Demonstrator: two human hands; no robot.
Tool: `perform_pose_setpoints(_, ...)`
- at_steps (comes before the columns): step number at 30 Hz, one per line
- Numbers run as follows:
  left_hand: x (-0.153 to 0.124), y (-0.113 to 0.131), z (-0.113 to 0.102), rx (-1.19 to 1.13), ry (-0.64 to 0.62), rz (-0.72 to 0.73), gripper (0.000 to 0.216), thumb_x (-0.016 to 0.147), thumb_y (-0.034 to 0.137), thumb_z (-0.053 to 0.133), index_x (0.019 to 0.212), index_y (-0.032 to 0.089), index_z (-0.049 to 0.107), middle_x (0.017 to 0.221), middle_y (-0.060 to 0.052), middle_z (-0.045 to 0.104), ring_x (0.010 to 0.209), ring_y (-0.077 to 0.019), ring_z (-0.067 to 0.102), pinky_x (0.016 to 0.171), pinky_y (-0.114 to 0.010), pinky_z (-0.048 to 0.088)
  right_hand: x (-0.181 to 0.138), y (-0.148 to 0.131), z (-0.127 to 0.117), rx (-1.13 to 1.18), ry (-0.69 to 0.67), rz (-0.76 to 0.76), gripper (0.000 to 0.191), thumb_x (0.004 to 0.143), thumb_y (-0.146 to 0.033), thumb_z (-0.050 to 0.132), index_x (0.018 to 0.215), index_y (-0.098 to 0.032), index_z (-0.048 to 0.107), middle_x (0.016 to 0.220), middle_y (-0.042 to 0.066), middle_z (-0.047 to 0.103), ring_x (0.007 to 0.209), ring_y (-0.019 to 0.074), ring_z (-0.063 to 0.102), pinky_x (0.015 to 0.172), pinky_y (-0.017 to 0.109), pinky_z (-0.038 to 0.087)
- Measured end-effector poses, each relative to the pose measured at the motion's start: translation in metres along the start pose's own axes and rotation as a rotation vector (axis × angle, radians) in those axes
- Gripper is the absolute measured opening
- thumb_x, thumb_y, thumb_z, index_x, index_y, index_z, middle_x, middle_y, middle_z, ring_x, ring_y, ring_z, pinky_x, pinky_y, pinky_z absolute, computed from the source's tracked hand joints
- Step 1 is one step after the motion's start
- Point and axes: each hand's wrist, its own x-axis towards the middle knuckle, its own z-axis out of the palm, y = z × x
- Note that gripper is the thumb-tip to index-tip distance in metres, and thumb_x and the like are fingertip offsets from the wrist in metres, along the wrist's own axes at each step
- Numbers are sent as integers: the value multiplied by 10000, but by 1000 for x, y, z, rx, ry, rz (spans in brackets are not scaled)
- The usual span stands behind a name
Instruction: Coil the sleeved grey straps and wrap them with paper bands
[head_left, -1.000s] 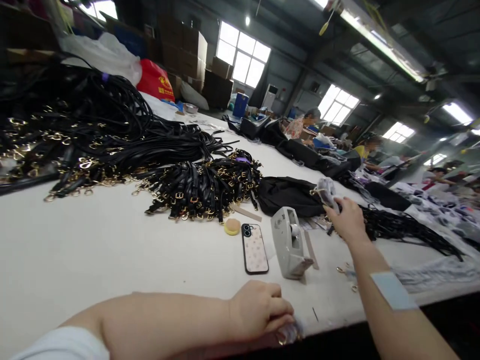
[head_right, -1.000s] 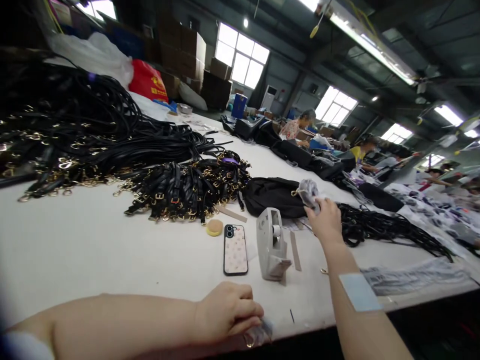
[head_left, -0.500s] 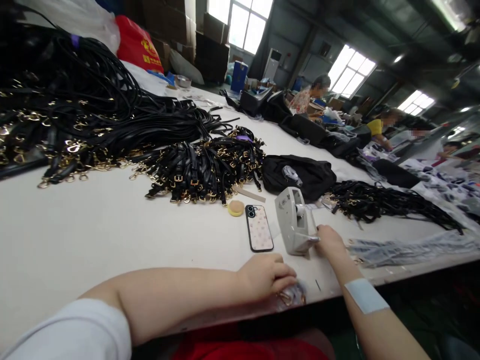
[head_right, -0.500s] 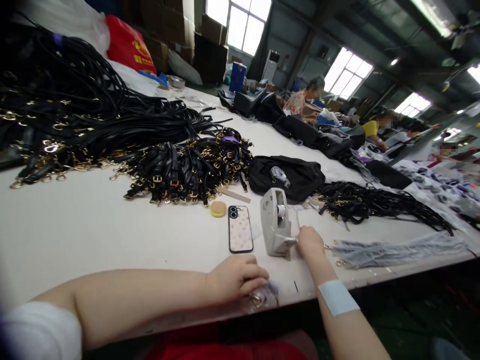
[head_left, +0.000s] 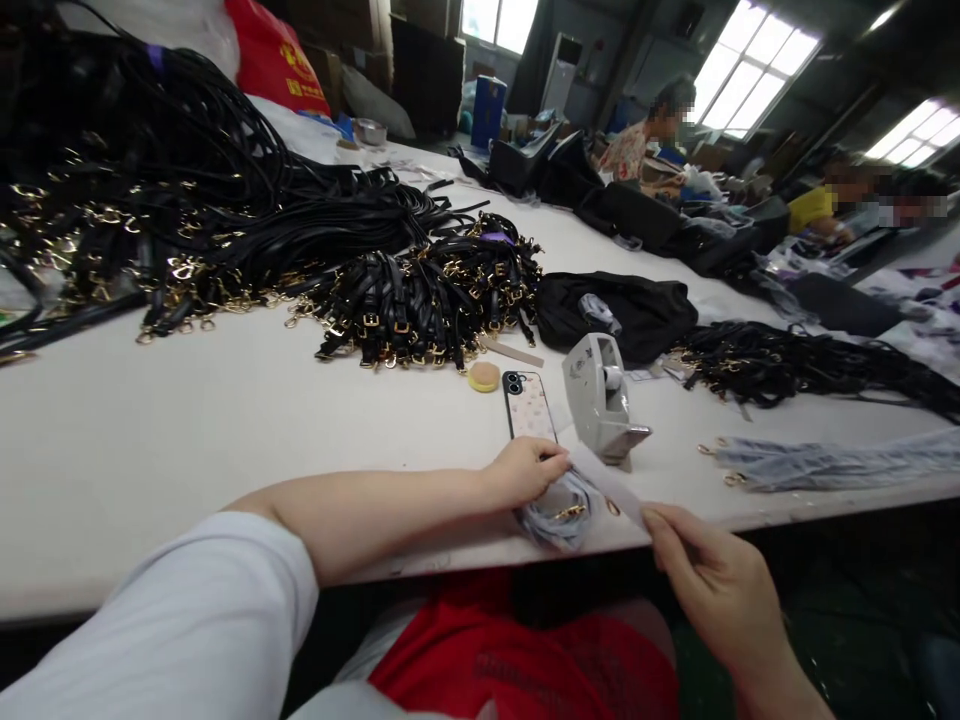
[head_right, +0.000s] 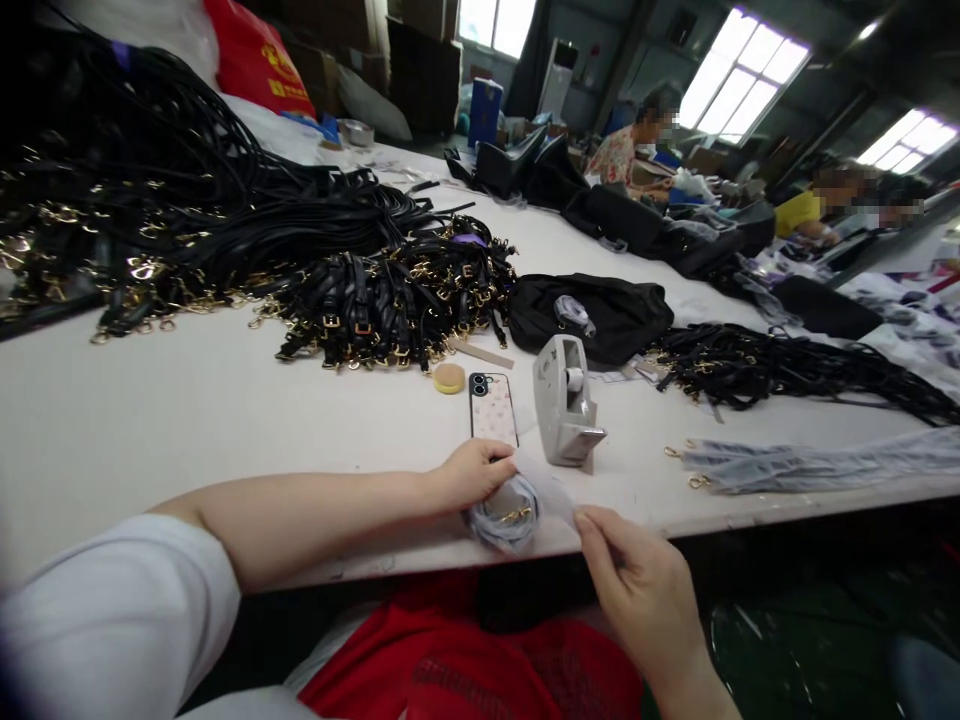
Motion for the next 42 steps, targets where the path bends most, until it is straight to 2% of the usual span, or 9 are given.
perform_pose_setpoints(4, -3, -1, 3, 19, 8, 15, 416, 880, 458, 535, 963, 116, 755, 912, -56, 741, 810, -171, 634, 742, -243, 493, -21, -9, 1, -193, -179, -96, 350, 962, -408, 473, 750, -265, 712, 688, -4, 733, 563, 171, 662, 528, 254, 418)
perform_pose_setpoints(8, -12, 1, 6, 50, -19, 70, 395, 878, 445, 548, 977, 126, 758, 934, -51, 746, 829, -168, 646, 765, -232, 497, -26, -19, 10, -401, -131, -85, 376, 967, -412, 432, 762, -283, 720, 619, -13, 714, 502, 189, 636, 505, 298, 337)
perform_pose_setpoints(17, -22, 16, 0, 199, -11, 176, 325, 898, 410, 550, 988, 183, 765, 943, -30, 755, 900, -182, 662, 787, -229, 491, -25, -41, 18, -542, -12, -181, 378, 962, -314, 410, 673, -244, 644, 558, 23, 671, 459, 176, 592, 503, 314, 264)
perform_pose_setpoints(24, -31, 25, 3, 251, -47, 247, 295, 906, 385, 553, 982, 189, 761, 906, -30, 749, 825, -171, 669, 768, -234, 497, -21, -53, 31, -590, -81, -166, 362, 950, -286, 422, 652, -252, 624, 538, 41, 651, 475, 193, 597, 486, 324, 252)
perform_pose_setpoints(29, -33, 26, 3, 72, -129, 137, 378, 920, 448, 527, 1005, 146, 738, 791, -26, 727, 592, -124, 624, 601, -218, 481, -15, -49, 41, -202, -127, 56, 226, 904, -402, 534, 783, -261, 661, 677, 47, 702, 582, 228, 636, 533, 313, 379)
perform_pose_setpoints(31, -30, 29, -3, 90, -32, 212, 360, 924, 429, 530, 976, 144, 742, 820, -34, 728, 660, -133, 642, 645, -221, 487, -17, -43, 40, 161, -212, 205, 231, 882, -434, 594, 1028, -273, 671, 795, 45, 717, 663, 233, 650, 586, 317, 453)
perform_pose_setpoints(35, -24, 36, -15, 181, 179, 407, 305, 936, 384, 540, 960, 161, 747, 838, -45, 723, 798, -156, 651, 767, -243, 491, -22, -38, 41, 1006, -290, 441, 527, 871, -461, 676, 1351, -306, 522, 989, 49, 720, 705, 171, 646, 652, 284, 525)
perform_pose_setpoints(38, -24, 37, -18, 219, 213, 478, 298, 947, 381, 534, 974, 172, 745, 857, -56, 721, 809, -159, 648, 803, -261, 497, -25, -40, 49, 1402, -198, 503, 492, 835, -477, 726, 1272, -273, 627, 1086, 87, 728, 796, 172, 684, 704, 260, 548)
perform_pose_setpoints(42, -26, 35, -16, 262, 187, 512, 285, 947, 374, 540, 985, 180, 746, 871, -62, 717, 805, -154, 646, 796, -259, 500, -24, -43, 59, 1524, -61, 587, 324, 793, -370, 800, 1085, -239, 748, 998, 80, 767, 833, 172, 714, 724, 221, 565)
